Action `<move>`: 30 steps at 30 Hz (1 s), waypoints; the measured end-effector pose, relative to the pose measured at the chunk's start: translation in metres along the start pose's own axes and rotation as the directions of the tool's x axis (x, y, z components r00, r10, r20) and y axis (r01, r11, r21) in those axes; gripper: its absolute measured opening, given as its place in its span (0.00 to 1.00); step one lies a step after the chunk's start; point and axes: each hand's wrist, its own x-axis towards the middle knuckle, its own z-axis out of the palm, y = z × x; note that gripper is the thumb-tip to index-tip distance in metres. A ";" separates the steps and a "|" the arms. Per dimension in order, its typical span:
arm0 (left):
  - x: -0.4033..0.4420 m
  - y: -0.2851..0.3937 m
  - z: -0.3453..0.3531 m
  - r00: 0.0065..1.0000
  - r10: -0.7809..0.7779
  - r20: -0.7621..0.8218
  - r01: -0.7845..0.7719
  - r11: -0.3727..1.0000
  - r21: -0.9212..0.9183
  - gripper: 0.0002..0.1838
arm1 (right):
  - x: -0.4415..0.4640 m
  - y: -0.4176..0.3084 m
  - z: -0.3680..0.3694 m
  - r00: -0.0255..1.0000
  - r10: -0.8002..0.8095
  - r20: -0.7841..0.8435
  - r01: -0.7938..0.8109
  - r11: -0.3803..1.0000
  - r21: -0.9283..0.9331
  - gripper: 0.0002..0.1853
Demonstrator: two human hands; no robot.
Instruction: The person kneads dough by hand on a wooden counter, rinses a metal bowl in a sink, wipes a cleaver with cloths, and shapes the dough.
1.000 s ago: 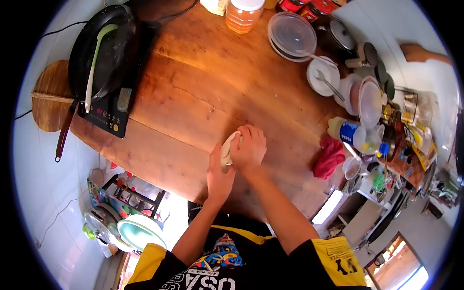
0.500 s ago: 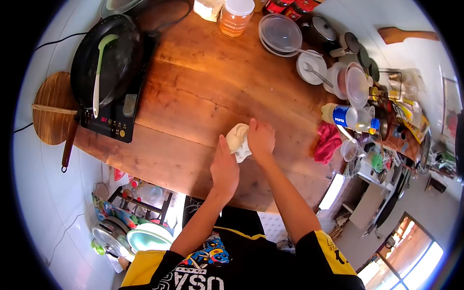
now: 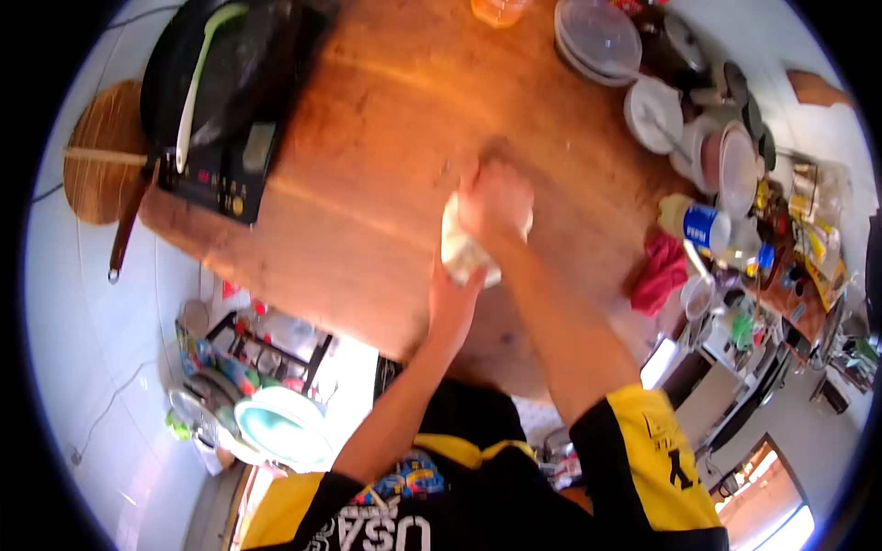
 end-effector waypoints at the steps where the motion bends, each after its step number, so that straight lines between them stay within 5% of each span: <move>1: 0.007 0.002 0.009 0.992 0.120 -0.045 -0.115 0.987 0.108 0.28 | -0.004 -0.003 -0.006 1.000 -0.006 0.002 0.006 1.000 0.001 0.21; 5: -0.008 0.031 0.014 0.984 0.088 -0.153 -0.059 0.981 0.188 0.24 | -0.022 0.010 -0.009 0.949 0.269 0.164 -0.296 0.939 0.176 0.24; 6: -0.017 0.047 0.010 0.991 0.108 -0.085 -0.068 0.923 0.378 0.22 | -0.030 0.020 -0.006 0.897 0.375 0.233 -0.428 0.871 0.243 0.26; 7: -0.023 0.057 0.004 0.994 0.111 -0.009 -0.087 0.829 0.553 0.20 | -0.045 0.030 -0.002 0.897 0.380 0.225 -0.430 0.870 0.244 0.26; 9: -0.023 0.043 0.002 0.975 0.159 0.155 -0.222 0.750 0.623 0.24 | -0.066 0.040 -0.014 0.951 0.310 0.001 -0.305 0.932 0.197 0.28; 11: -0.022 0.021 0.014 0.730 0.591 0.343 -0.508 0.133 0.851 0.28 | -0.049 0.026 -0.045 0.944 0.313 0.108 -0.331 0.884 0.329 0.28; 12: -0.018 0.015 0.020 0.677 0.588 0.442 -0.554 0.012 0.833 0.32 | -0.045 0.017 -0.056 0.927 0.300 0.226 -0.373 0.813 0.447 0.28; 13: -0.024 0.014 0.024 0.685 0.579 0.442 -0.554 0.020 0.832 0.32 | -0.047 0.012 -0.051 0.922 0.307 0.234 -0.382 0.814 0.438 0.28; 15: -0.035 0.020 0.029 0.739 0.534 0.411 -0.567 0.162 0.808 0.30 | -0.047 0.004 -0.042 0.951 0.237 0.198 -0.250 0.967 0.041 0.27; 16: -0.036 0.021 0.027 0.736 0.534 0.415 -0.572 0.163 0.804 0.30 | -0.049 0.009 -0.039 0.951 0.242 0.194 -0.254 0.967 0.039 0.27; 18: -0.043 0.016 0.009 0.836 0.427 0.346 -0.527 0.447 0.723 0.30 | -0.064 0.024 -0.022 0.999 -0.046 -0.019 0.049 0.969 0.241 0.23; 19: -0.042 0.004 0.005 0.839 0.422 0.344 -0.523 0.451 0.723 0.30 | -0.062 0.029 -0.013 0.999 -0.044 -0.013 0.046 0.970 0.239 0.23; 20: -0.037 0.006 0.006 0.933 0.312 0.180 -0.360 0.790 0.495 0.30 | -0.055 0.030 -0.009 0.988 -0.100 -0.115 0.121 0.974 0.192 0.21; 21: -0.037 0.004 0.007 0.987 0.143 0.076 -0.156 0.963 0.221 0.30 | -0.052 0.029 -0.002 0.966 -0.162 -0.202 0.193 0.970 0.146 0.19; 22: -0.036 0.001 0.009 0.999 -0.033 -0.032 0.029 0.993 -0.113 0.30 | -0.035 0.019 0.013 0.961 -0.138 -0.238 0.160 0.984 0.075 0.17; 25: 0.002 -0.007 0.004 0.991 -0.107 -0.085 0.088 0.975 -0.205 0.29 | 0.000 -0.012 0.018 0.933 -0.095 -0.348 0.084 0.995 -0.049 0.16; 26: 0.007 0.005 0.011 0.983 -0.151 -0.102 0.106 0.927 -0.359 0.24 | -0.004 -0.012 0.020 0.933 -0.091 -0.348 0.081 0.996 -0.043 0.16; 27: 0.006 0.009 0.009 0.986 -0.134 -0.100 0.090 0.928 -0.362 0.24 | -0.003 -0.009 0.017 0.955 -0.052 -0.291 0.062 0.998 0.027 0.16; 29: 0.004 0.026 0.007 0.990 -0.087 -0.112 0.105 0.979 0.174 0.21 | -0.001 -0.003 0.006 0.969 -0.035 -0.245 0.060 0.994 0.096 0.17; 30: -0.001 0.036 0.008 0.989 -0.028 -0.142 0.081 0.920 0.384 0.20 | -0.003 0.002 0.000 0.990 0.126 -0.057 -0.113 0.975 0.194 0.19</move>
